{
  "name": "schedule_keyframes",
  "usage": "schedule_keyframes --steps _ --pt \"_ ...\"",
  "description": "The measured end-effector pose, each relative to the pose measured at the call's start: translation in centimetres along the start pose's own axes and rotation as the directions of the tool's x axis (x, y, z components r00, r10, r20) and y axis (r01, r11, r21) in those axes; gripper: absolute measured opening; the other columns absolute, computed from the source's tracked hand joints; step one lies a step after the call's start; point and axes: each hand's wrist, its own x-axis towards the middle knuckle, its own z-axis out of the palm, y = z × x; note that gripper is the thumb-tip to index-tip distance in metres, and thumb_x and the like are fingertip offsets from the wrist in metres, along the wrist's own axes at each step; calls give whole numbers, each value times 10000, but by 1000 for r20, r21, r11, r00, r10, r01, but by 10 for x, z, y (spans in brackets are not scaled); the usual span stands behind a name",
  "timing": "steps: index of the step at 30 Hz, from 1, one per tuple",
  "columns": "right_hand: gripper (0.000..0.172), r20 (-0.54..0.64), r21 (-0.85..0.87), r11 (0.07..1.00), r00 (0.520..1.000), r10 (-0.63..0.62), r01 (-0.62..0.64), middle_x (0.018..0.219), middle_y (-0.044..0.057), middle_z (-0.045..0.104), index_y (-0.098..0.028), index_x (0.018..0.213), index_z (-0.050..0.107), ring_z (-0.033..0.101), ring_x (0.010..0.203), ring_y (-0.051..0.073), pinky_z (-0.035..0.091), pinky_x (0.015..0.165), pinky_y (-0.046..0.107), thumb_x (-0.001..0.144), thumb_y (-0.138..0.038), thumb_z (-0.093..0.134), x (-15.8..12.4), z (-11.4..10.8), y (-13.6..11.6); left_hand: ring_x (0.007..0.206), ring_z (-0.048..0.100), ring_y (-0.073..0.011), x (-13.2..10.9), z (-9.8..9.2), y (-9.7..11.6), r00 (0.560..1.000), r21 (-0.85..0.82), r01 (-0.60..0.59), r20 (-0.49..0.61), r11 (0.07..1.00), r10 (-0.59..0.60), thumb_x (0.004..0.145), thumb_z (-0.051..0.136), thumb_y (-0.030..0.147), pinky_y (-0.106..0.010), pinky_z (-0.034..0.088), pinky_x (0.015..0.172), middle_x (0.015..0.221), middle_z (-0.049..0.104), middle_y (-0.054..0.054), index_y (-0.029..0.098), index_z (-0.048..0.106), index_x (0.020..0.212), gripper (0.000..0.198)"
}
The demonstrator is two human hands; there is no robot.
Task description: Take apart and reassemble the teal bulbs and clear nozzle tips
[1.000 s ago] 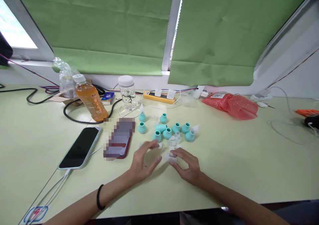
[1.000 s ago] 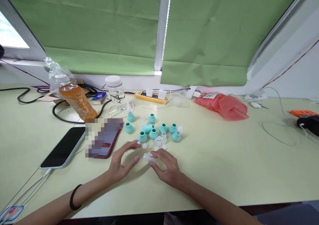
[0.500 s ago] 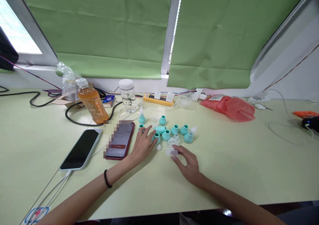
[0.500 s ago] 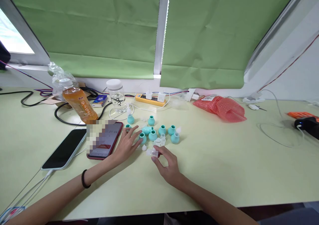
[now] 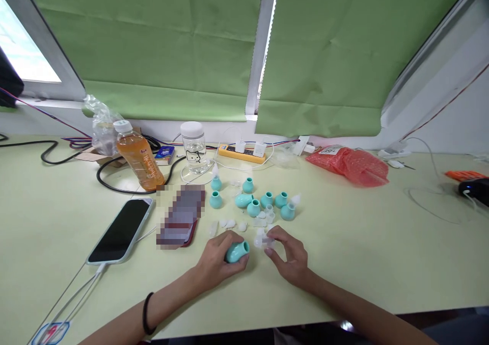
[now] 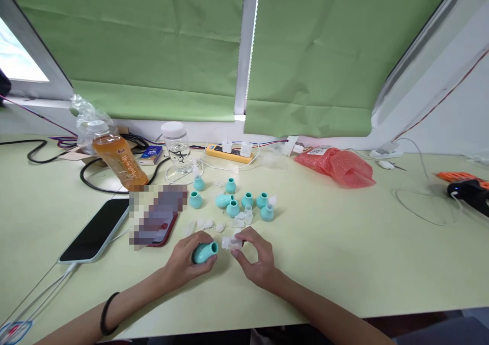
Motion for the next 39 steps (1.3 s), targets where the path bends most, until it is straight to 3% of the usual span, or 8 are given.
schedule_keyframes --steps 6,14,20,25,28,33,36,39 --pt "345 78 5 999 996 -47 47 730 24 597 -221 963 538 565 686 160 482 620 302 654 -75 586 6 -1 -6 605 498 -131 6 -5 9 981 -106 188 77 976 -181 611 587 253 -242 404 561 654 515 -9 163 508 702 151" --pt "274 128 3 1000 991 29 -30 663 9 623 -206 902 590 573 595 127 477 544 229 646 -111 616 6 1 -7 567 491 -108 3 -2 7 946 -116 275 209 954 -247 667 569 320 -214 389 536 642 556 10 161 531 743 181" --pt "210 233 7 996 969 82 -86 610 12 612 -175 866 615 532 506 98 449 489 199 658 -148 608 6 1 -3 541 509 -102 -4 3 0 979 17 142 148 990 -143 693 545 312 -196 373 500 626 576 -6 144 546 753 178" --pt "174 277 20 977 940 199 -213 583 15 601 -166 842 631 519 475 92 447 462 190 680 -209 585 2 4 -1 523 513 -103 -7 5 -3 989 160 -2 144 987 -22 743 487 323 -191 368 471 614 560 -20 146 556 780 193" --pt "173 325 83 918 881 344 -389 533 8 568 -148 818 637 499 431 86 441 422 190 701 -250 561 1 6 -1 512 509 -110 -9 7 -2 990 269 -55 138 962 18 770 448 319 -199 374 461 596 546 -21 142 547 759 203" --pt "249 422 183 720 715 558 -669 476 -6 510 -109 809 628 450 376 70 410 361 192 717 -324 542 1 9 -5 495 514 -137 -10 11 -1 986 447 -131 155 885 68 797 394 314 -219 371 407 583 526 -24 139 509 729 220" --pt "297 475 185 632 632 612 -752 455 -12 502 -98 827 628 442 358 63 391 334 180 709 -358 545 1 9 -5 486 512 -151 -11 12 0 975 505 -186 203 843 94 805 372 276 -232 375 388 585 517 -29 137 491 741 193" --pt "311 524 171 594 583 621 -786 427 -20 495 -96 817 633 425 329 54 362 304 164 701 -372 551 1 8 -3 493 514 -163 -11 11 0 953 505 -254 277 825 124 794 381 230 -242 381 378 600 518 -32 138 478 752 140"
